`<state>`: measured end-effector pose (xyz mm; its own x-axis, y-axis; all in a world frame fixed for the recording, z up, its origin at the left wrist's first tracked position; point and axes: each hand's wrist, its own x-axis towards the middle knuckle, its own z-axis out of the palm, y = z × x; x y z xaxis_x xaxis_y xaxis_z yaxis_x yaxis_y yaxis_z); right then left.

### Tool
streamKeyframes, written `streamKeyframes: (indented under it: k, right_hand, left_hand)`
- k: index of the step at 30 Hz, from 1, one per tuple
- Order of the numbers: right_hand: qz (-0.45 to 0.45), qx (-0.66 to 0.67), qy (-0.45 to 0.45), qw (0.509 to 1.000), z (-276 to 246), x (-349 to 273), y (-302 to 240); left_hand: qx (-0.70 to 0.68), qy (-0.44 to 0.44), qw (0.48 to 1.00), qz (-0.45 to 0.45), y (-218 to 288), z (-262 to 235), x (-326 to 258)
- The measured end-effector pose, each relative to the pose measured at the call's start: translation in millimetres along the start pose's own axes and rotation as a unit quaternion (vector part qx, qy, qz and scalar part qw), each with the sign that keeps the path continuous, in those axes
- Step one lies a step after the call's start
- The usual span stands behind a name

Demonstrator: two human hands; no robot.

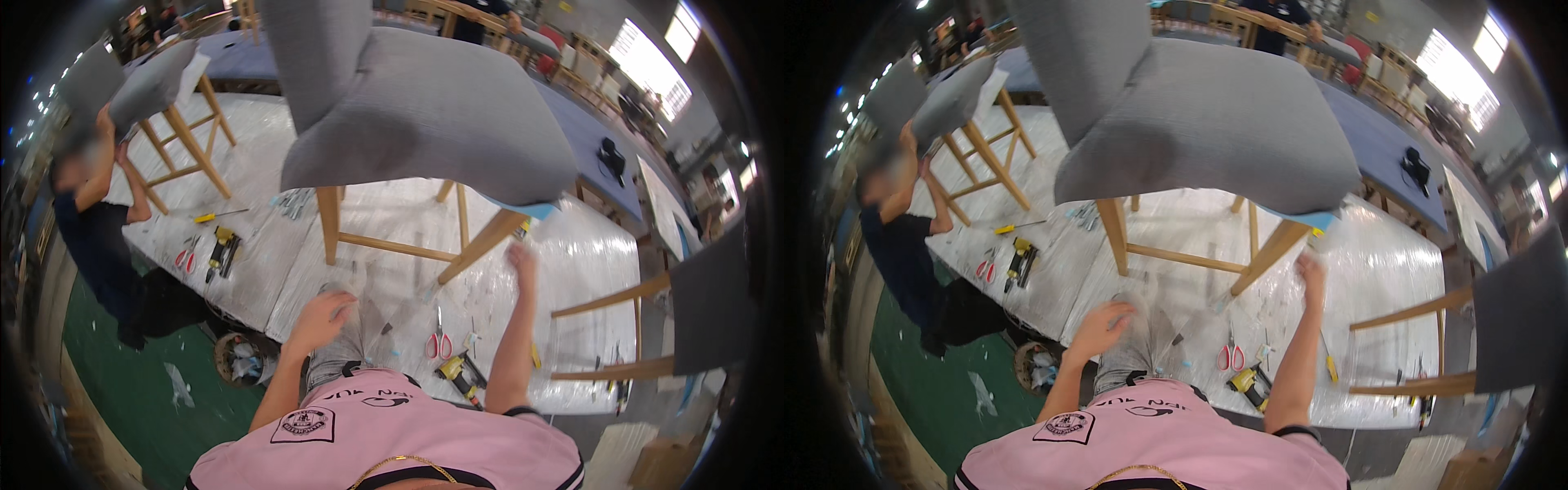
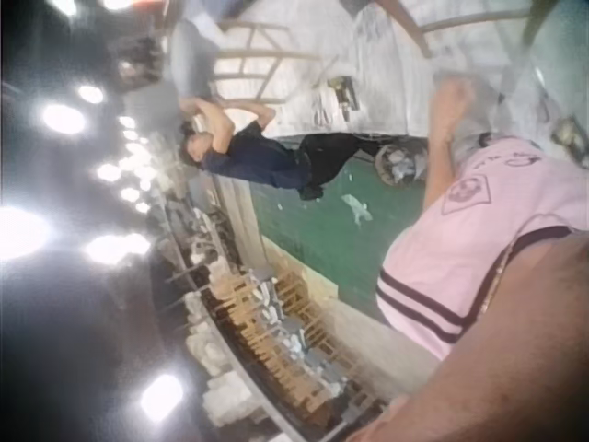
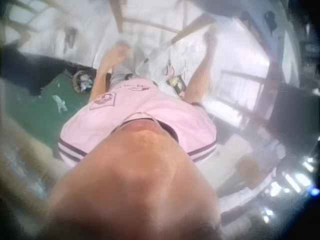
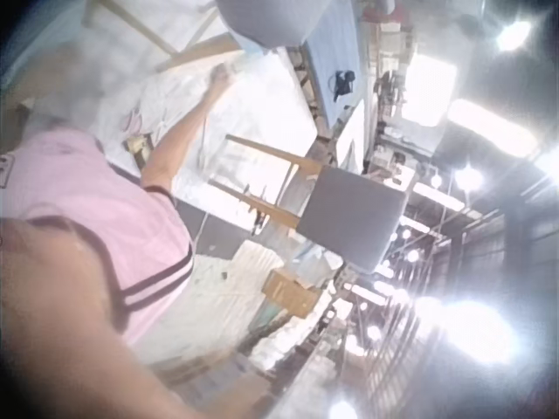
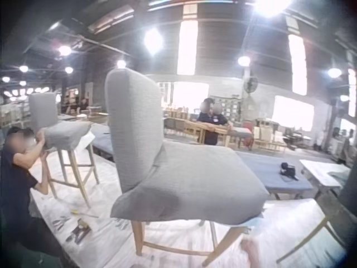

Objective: The person stretches and secures gray fabric over a wooden chair frame, using a staple gun to fasten the fabric to the underside. The person repeatedly pulls, folds, and staples the fabric, then trims excess material with scissors.

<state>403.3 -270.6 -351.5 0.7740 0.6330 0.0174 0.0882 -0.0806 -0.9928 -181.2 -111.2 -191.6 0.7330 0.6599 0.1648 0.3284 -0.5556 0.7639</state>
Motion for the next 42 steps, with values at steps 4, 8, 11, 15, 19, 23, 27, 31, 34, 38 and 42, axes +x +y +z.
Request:
streamKeyframes:
  k: [4,8,11,15,19,23,27,31,34,38,42]
  right_hand:
    - [-0.212,-0.088,0.103,0.968,56.0,29.1,-359.1]
    - [-0.245,-0.320,-0.019,0.915,88.4,79.7,-449.2]
    - [-0.183,-0.423,-0.028,0.887,118.2,100.6,-425.1]
    - [-0.210,-0.401,-0.070,0.889,95.7,92.7,-419.0]
    - [-0.210,-0.346,-0.085,0.910,91.2,7.6,-432.3]
    - [-0.203,-0.330,-0.050,0.921,83.5,-117.3,-445.3]
    - [-0.215,-0.303,0.014,0.928,68.9,-181.0,-425.8]
    - [-0.179,-0.265,0.103,0.942,70.7,-193.3,-409.3]
    - [-0.216,-0.212,0.078,0.950,69.5,-187.0,-399.0]
    - [-0.208,-0.056,0.042,0.976,98.4,-172.9,-378.7]
    - [-0.178,0.150,0.071,0.970,161.2,-162.5,-405.9]
  left_hand:
    - [0.022,0.043,0.994,0.103,48.5,-39.0,31.0]
    - [0.039,0.200,0.954,0.221,98.9,-62.7,72.6]
    - [0.030,0.354,0.914,0.198,108.2,-91.9,96.9]
    - [0.045,0.434,0.886,0.158,93.5,-122.2,124.5]
    - [-0.012,0.454,0.878,0.152,90.9,-121.4,134.2]
    - [-0.048,0.525,0.817,0.233,87.5,-77.0,104.7]
    - [0.020,0.489,0.813,0.314,54.8,-80.4,74.9]
    - [0.022,0.514,0.820,0.252,22.9,-75.1,94.9]
    - [-0.152,0.421,0.865,0.224,71.3,-105.4,140.6]
    - [-0.163,0.398,0.885,0.177,76.3,-139.1,183.4]
    - [0.040,0.477,0.840,0.254,110.6,-102.2,195.5]
